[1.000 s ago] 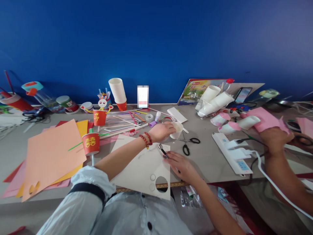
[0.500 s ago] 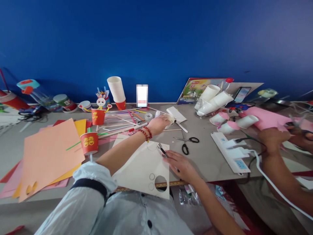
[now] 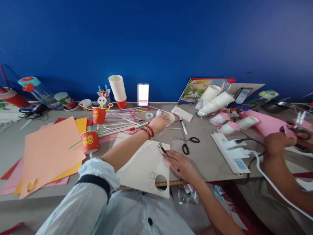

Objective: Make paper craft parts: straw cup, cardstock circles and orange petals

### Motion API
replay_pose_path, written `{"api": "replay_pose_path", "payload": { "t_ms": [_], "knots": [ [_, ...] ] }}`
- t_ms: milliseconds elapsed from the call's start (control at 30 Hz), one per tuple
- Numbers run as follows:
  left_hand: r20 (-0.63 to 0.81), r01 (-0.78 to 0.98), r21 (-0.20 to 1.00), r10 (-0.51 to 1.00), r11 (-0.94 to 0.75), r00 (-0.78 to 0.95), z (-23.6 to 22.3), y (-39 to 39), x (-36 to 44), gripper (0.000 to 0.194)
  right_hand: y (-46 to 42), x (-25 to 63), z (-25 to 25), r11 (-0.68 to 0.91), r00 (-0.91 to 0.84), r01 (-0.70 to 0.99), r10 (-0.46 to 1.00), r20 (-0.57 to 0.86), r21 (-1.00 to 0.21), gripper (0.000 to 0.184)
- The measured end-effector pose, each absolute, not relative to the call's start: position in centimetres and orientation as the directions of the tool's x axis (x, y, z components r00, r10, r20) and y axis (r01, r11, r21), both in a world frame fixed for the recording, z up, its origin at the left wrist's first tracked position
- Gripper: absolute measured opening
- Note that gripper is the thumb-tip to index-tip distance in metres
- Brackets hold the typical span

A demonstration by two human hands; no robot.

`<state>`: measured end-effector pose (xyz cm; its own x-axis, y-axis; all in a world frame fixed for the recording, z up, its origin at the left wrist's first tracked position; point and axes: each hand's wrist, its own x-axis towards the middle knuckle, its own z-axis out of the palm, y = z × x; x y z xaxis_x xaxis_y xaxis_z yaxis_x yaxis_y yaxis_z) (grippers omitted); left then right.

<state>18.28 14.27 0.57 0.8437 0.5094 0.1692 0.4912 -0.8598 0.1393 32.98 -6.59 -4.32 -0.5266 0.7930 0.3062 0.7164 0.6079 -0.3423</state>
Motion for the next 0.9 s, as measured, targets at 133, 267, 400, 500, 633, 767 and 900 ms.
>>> {"api": "replay_pose_path", "payload": {
  "t_ms": [133, 267, 400, 500, 633, 767, 900],
  "knots": [
    [0.262, 0.38, 0.167, 0.413, -0.91, 0.873, 0.8, 13.7, 17.0, 0.043, -6.5, 33.2, -4.5, 0.598, -0.525, 0.73, 0.801, 0.288, -0.331, 0.038],
    [0.263, 0.448, 0.221, 0.495, -0.866, 0.828, 1.7, 11.8, 13.7, 0.036, -5.9, 33.6, -4.7, 0.608, -0.54, 0.732, 0.793, 0.281, -0.309, 0.039],
    [0.082, 0.602, 0.177, 0.621, -0.779, 0.78, 1.3, 9.0, 9.6, 0.023, -4.6, 34.3, -4.7, 0.641, -0.586, 0.702, 0.768, 0.259, -0.311, 0.044],
    [0.042, 0.691, 0.17, 0.706, -0.703, 0.707, 0.0, 7.0, 7.6, 0.037, -3.5, 34.6, -4.6, 0.654, -0.604, 0.691, 0.756, 0.251, -0.308, 0.043],
    [0.053, 0.726, 0.183, 0.744, -0.663, 0.666, -1.4, 5.6, 7.1, 0.045, -2.6, 34.4, -3.8, 0.617, -0.566, 0.735, 0.787, 0.246, -0.282, 0.037],
    [0.064, 0.728, 0.201, 0.75, -0.656, 0.658, -1.7, 5.3, 7.0, 0.046, -1.7, 33.4, -2.6, 0.532, -0.482, 0.801, 0.845, 0.232, -0.274, 0.049],
    [0.065, 0.721, 0.208, 0.745, -0.66, 0.663, -1.5, 4.9, 6.5, 0.046, 0.4, 31.2, -1.5, 0.547, -0.505, 0.798, 0.836, 0.214, -0.253, 0.051]
  ]
}}
